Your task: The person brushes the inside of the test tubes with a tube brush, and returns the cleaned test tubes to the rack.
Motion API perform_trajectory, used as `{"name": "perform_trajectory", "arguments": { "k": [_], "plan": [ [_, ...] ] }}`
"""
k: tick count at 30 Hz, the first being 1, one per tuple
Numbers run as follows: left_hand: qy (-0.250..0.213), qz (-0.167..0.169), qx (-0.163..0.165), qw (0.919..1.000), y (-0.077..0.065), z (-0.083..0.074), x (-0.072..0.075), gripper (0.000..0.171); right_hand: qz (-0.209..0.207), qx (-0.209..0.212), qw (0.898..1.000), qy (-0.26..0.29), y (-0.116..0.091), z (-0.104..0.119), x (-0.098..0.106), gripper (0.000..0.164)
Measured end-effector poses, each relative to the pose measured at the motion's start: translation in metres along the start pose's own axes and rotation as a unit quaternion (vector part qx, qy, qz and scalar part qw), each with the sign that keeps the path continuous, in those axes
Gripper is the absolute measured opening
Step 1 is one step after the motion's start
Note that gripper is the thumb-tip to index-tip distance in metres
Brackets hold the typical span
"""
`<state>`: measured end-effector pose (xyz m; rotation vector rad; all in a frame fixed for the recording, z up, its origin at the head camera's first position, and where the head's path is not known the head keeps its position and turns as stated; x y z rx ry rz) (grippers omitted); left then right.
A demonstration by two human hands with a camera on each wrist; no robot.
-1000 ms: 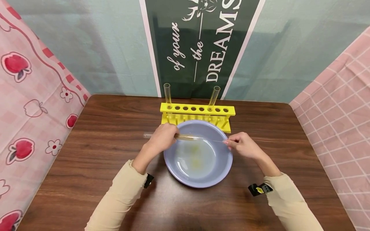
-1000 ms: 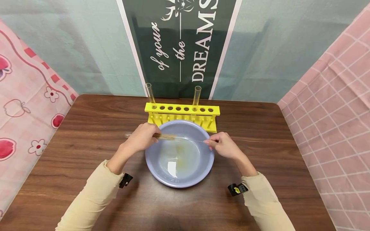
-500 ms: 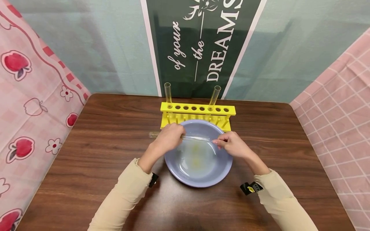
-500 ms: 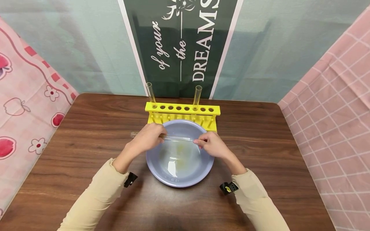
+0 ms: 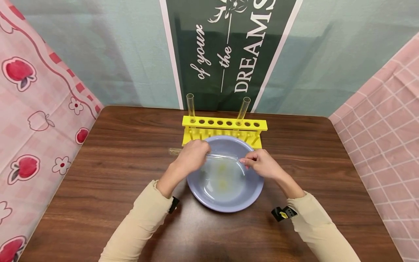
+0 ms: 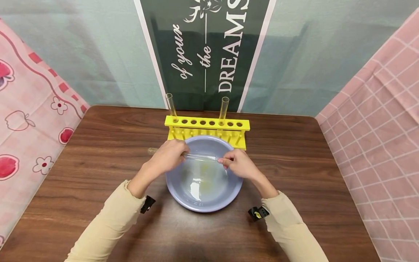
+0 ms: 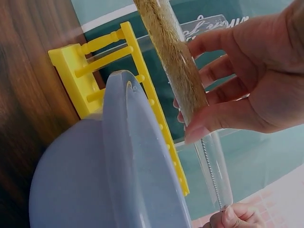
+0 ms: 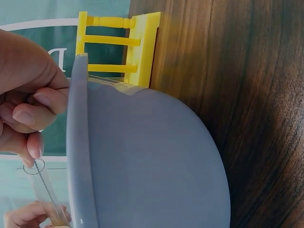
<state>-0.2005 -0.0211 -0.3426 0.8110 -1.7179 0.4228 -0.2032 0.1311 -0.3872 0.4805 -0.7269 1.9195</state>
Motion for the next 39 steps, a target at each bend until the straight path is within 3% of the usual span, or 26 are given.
{"name": "perform_trajectory", "arguments": {
  "k": [7, 13, 25, 31, 39],
  "plan": [
    [0.014, 0.013, -0.019, 0.9996, -0.005, -0.002, 0.000, 0.023, -0.011, 0.012, 1.000, 0.025, 0.000, 0.001, 0.005, 0.030],
    [0.030, 0.029, -0.030, 0.9987, -0.011, -0.001, -0.002, 0.019, -0.015, -0.008, 0.998, 0.052, 0.002, -0.007, 0.008, 0.031],
    [0.055, -0.022, -0.038, 0.9975, -0.016, 0.004, 0.001, 0.020, 0.035, -0.028, 0.998, 0.033, -0.001, -0.004, 0.006, 0.025],
    [0.063, -0.013, -0.011, 0.9979, -0.016, 0.009, 0.001, 0.023, 0.050, -0.016, 0.998, 0.035, -0.005, 0.006, 0.006, 0.024],
    [0.051, 0.005, 0.013, 0.9986, -0.018, 0.014, -0.001, 0.025, 0.042, -0.025, 0.998, 0.041, 0.002, -0.008, 0.007, 0.018]
  ]
}}
Point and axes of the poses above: each hand's wrist, its own y-axis towards the middle knuckle, its own x-axis out of the back of the hand, z = x × y, the point moved 9 cm from there along y, towards the middle knuckle, and after that the axes turned 14 degrees about -x, right-handed, at the moved point
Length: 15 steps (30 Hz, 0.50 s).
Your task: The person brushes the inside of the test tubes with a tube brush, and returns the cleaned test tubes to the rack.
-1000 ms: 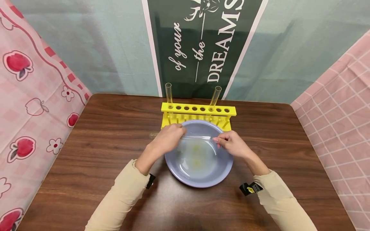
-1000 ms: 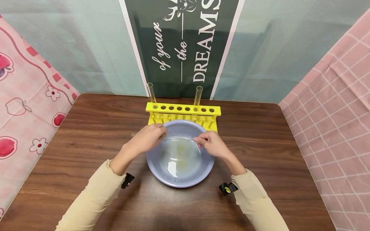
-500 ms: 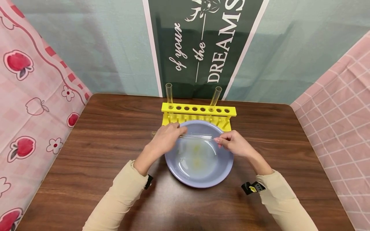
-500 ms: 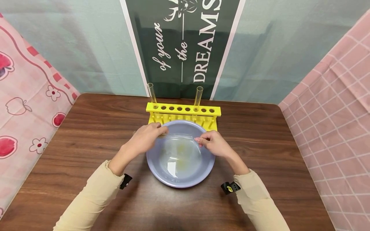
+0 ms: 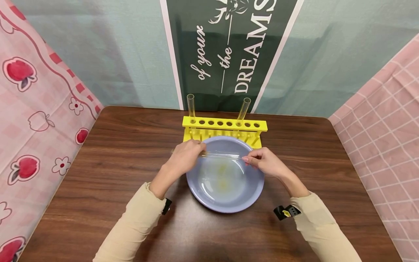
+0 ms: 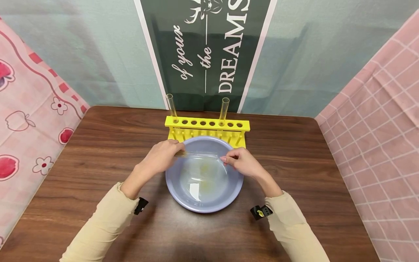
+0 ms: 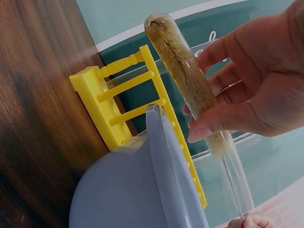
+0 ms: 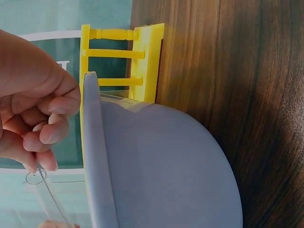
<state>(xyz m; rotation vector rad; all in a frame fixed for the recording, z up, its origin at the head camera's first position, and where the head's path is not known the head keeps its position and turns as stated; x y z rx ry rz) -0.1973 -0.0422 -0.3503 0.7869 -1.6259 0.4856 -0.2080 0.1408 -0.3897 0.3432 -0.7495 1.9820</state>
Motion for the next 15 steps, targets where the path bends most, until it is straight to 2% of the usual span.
{"name": "perform_trajectory", "arguments": {
  "k": [5, 9, 15],
  "plan": [
    [-0.004, 0.004, 0.006, 1.0000, 0.000, 0.000, -0.001, 0.025, -0.014, -0.003, 1.000, 0.006, 0.000, -0.003, 0.003, 0.015],
    [0.000, 0.005, -0.003, 1.0000, 0.002, -0.003, -0.002, 0.023, -0.022, -0.024, 0.999, 0.012, 0.002, -0.008, 0.004, 0.025],
    [0.020, 0.009, -0.002, 0.9998, 0.004, -0.004, -0.004, 0.024, -0.002, -0.057, 0.998, 0.040, 0.004, -0.011, 0.002, 0.035]
  ]
}}
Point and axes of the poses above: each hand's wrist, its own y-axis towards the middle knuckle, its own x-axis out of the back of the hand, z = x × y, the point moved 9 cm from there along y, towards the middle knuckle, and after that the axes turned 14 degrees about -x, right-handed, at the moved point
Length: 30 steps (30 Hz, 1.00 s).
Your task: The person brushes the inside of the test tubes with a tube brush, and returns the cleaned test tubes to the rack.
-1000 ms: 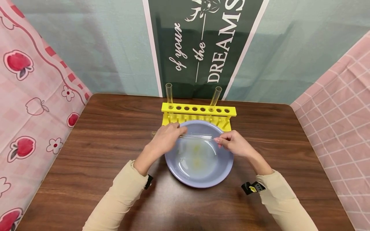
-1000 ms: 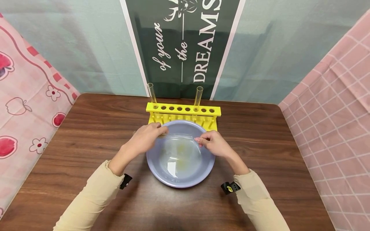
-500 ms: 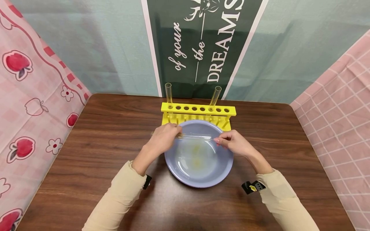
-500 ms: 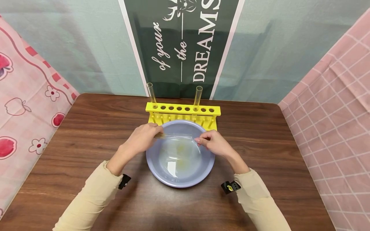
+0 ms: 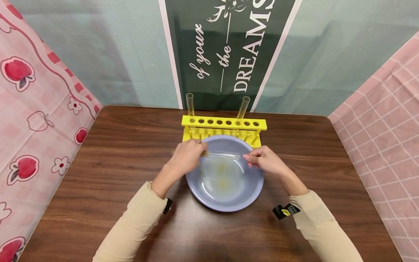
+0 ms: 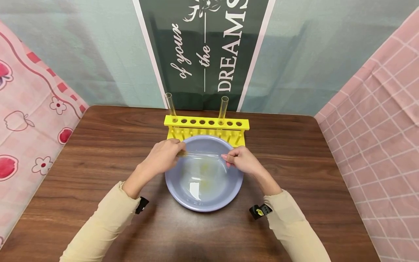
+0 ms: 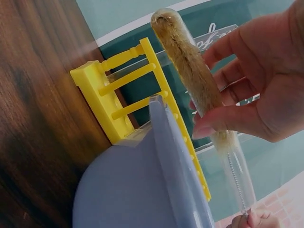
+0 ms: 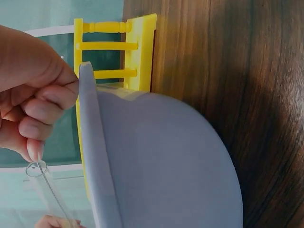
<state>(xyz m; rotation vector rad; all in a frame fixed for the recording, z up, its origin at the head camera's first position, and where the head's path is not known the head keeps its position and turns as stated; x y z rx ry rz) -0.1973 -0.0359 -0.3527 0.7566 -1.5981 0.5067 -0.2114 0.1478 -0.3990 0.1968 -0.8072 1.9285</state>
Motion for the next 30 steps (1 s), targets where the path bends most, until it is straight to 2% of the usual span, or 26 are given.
{"name": "perform_trajectory", "arguments": {
  "k": [4, 8, 10, 15, 21, 24, 26, 27, 30],
  "plan": [
    [0.014, -0.003, 0.009, 0.9999, 0.000, 0.001, 0.000, 0.025, 0.025, -0.021, 0.999, 0.039, 0.002, -0.001, -0.002, 0.037],
    [0.022, -0.013, 0.016, 0.9995, -0.001, 0.002, 0.000, 0.026, 0.058, -0.045, 0.991, 0.108, 0.003, -0.002, -0.004, 0.035],
    [0.028, -0.021, 0.015, 0.9993, -0.002, 0.002, 0.000, 0.026, 0.078, -0.061, 0.983, 0.157, 0.004, -0.005, -0.007, 0.034],
    [0.047, -0.044, 0.005, 0.9979, -0.003, 0.000, 0.001, 0.025, 0.125, -0.088, 0.953, 0.261, 0.005, -0.008, -0.012, 0.035],
    [0.066, -0.060, -0.004, 0.9960, -0.004, -0.003, 0.003, 0.024, 0.153, -0.097, 0.932, 0.314, 0.004, -0.009, -0.014, 0.038],
    [0.066, -0.063, -0.005, 0.9959, -0.005, -0.004, 0.003, 0.022, 0.158, -0.099, 0.927, 0.326, 0.004, -0.010, -0.013, 0.038],
    [0.059, -0.059, -0.002, 0.9965, -0.006, -0.002, 0.002, 0.022, 0.156, -0.092, 0.931, 0.316, 0.004, -0.009, -0.013, 0.037],
    [0.054, -0.056, 0.001, 0.9970, -0.006, -0.001, 0.002, 0.023, 0.150, -0.085, 0.937, 0.302, 0.004, -0.009, -0.012, 0.037],
    [0.035, -0.048, 0.009, 0.9982, -0.007, 0.002, 0.001, 0.025, 0.110, -0.045, 0.968, 0.220, 0.003, -0.005, -0.005, 0.034]
  ]
}}
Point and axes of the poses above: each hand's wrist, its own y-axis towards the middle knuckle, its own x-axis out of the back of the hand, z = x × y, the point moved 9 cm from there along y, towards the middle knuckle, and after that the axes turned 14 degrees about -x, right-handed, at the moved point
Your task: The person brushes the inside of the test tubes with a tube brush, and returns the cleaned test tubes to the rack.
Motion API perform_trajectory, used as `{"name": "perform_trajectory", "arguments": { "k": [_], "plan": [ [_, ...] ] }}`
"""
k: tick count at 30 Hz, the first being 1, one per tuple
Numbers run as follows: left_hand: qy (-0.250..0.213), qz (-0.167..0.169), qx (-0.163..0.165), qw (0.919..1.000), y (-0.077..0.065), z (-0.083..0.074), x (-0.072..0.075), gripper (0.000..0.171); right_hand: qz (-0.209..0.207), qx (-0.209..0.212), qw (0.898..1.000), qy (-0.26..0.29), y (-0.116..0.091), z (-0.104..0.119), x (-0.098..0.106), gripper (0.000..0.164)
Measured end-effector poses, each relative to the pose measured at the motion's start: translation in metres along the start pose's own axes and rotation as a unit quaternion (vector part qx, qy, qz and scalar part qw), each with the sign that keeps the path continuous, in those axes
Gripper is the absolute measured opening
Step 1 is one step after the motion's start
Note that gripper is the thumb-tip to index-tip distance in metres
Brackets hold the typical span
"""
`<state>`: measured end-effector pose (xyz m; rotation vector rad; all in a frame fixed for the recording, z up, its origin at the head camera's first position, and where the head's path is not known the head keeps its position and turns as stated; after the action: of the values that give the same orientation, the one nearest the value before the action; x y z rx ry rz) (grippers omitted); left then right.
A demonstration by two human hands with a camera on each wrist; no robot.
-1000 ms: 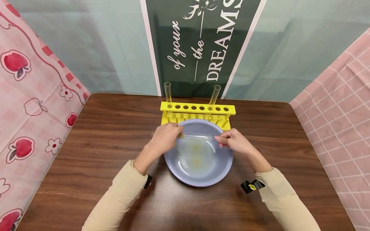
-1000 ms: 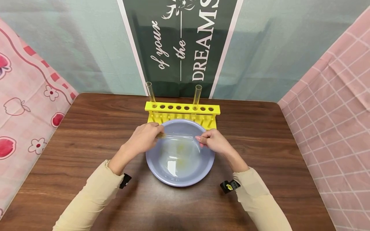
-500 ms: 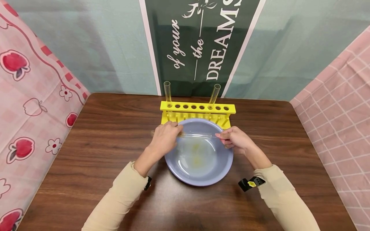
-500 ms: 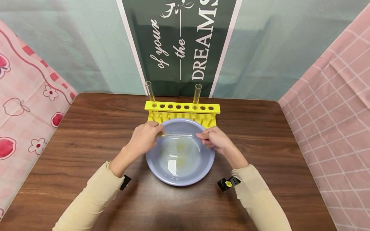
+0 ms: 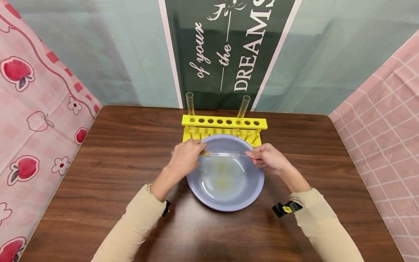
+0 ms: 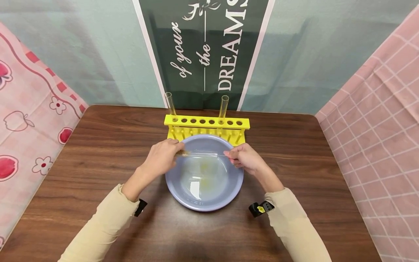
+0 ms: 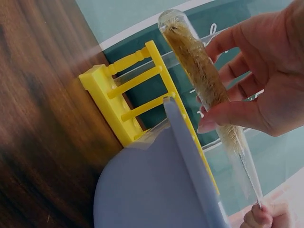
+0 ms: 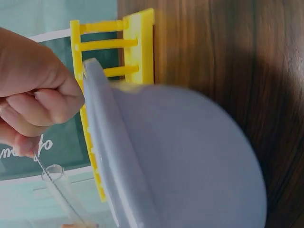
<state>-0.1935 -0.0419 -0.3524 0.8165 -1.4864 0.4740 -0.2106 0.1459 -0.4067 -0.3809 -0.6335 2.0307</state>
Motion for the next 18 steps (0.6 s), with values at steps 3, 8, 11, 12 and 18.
{"name": "perform_trajectory", "arguments": {
  "k": [3, 8, 11, 12, 18],
  "plan": [
    [-0.017, 0.009, 0.006, 0.9998, -0.001, 0.002, 0.000, 0.026, -0.055, 0.052, 0.989, -0.130, -0.004, 0.009, 0.003, 0.032],
    [-0.037, 0.023, 0.016, 0.9989, -0.002, 0.004, 0.000, 0.027, -0.114, 0.118, 0.948, -0.272, -0.014, 0.019, 0.000, 0.029],
    [-0.045, 0.024, 0.020, 0.9985, -0.003, 0.006, 0.000, 0.028, -0.139, 0.152, 0.927, -0.313, -0.026, 0.029, -0.008, 0.027],
    [-0.048, 0.024, 0.020, 0.9984, -0.003, 0.006, 0.000, 0.028, -0.147, 0.167, 0.920, -0.323, -0.028, 0.031, -0.009, 0.027],
    [-0.055, 0.010, 0.011, 0.9984, -0.003, 0.006, 0.003, 0.029, -0.189, 0.257, 0.877, -0.359, -0.030, 0.031, -0.006, 0.026]
  ]
}}
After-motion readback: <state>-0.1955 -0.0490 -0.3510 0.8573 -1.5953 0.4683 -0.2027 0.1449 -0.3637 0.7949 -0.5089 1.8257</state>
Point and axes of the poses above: each hand's wrist, its own y-axis towards the middle knuckle, its own x-axis out of the back of the hand, z = x × y, the point moved 9 cm from there along y, towards the middle knuckle, and after that the axes turned 14 degrees about -x, right-handed, at the moved point
